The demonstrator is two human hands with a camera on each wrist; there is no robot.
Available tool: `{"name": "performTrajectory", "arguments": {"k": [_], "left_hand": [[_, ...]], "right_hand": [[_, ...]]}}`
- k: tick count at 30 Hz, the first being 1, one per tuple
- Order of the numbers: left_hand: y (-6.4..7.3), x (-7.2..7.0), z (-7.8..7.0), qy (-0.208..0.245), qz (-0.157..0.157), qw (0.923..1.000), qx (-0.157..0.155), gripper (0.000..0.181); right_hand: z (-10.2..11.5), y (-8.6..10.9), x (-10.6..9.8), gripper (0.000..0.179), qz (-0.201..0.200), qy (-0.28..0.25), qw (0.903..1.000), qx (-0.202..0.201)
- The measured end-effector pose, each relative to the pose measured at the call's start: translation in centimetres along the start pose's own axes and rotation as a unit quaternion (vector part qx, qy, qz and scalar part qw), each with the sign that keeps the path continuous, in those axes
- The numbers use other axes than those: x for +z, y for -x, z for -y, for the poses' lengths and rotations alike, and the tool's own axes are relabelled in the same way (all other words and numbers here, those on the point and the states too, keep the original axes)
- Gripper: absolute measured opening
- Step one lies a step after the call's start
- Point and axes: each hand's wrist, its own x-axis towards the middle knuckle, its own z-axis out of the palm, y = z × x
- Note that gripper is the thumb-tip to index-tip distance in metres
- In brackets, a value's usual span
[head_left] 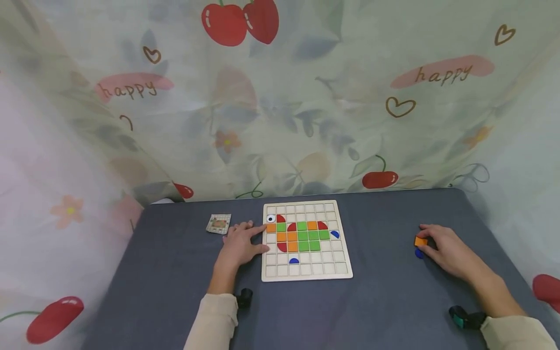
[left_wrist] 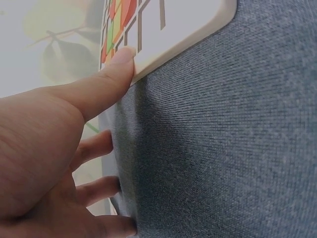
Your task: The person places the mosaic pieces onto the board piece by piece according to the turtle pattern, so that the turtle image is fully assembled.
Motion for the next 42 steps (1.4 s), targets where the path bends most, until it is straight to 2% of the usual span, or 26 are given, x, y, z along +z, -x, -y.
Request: {"name": "performTrajectory", "arguments": {"k": [6,10,18,22,31,37,42], "left_hand": [[0.0,0.1,0.0,0.006,0.002,1.0000,-0.007,0.067],[0.0,0.1,0.0,0.003,0.003,1.0000,-0.005,0.067],[0.0,0.0,-0.1,0.005,0.000,1.0000,-0.004,0.067],[0.1,0.1,0.0,0.005,0.000,1.0000,-0.005,0.067],[0.1,0.0,0.0,0.005,0.001,1.0000,-0.004,0.067],[0.1,0.0,-0.1,0.005,0.000,1.0000,-0.007,0.067],[0.0,0.0,-0.1,0.004,0.003,1.0000,-0.007,0.067]], "right_hand": [[1.9,-1.2,0.3,0.020,-0.045,0.010,0.9981,-0.040],[3.6,-1.9,0.6,0.020,-0.054,0.005,0.9972,-0.052],[7.4,-3.9,1.4,0.022,-0.007,0.003,0.9991,-0.041],[9.3,-4.9,2.4,0.025,0.003,-0.005,0.9992,-0.041],[13.2,-6.9,4.7,0.027,0.025,-0.032,0.9966,-0.072],[15.0,-7.7,5.7,0.027,0.037,-0.045,0.9937,-0.096],[15.9,-8.1,6.6,0.026,0.031,-0.039,0.9934,-0.104]]}}
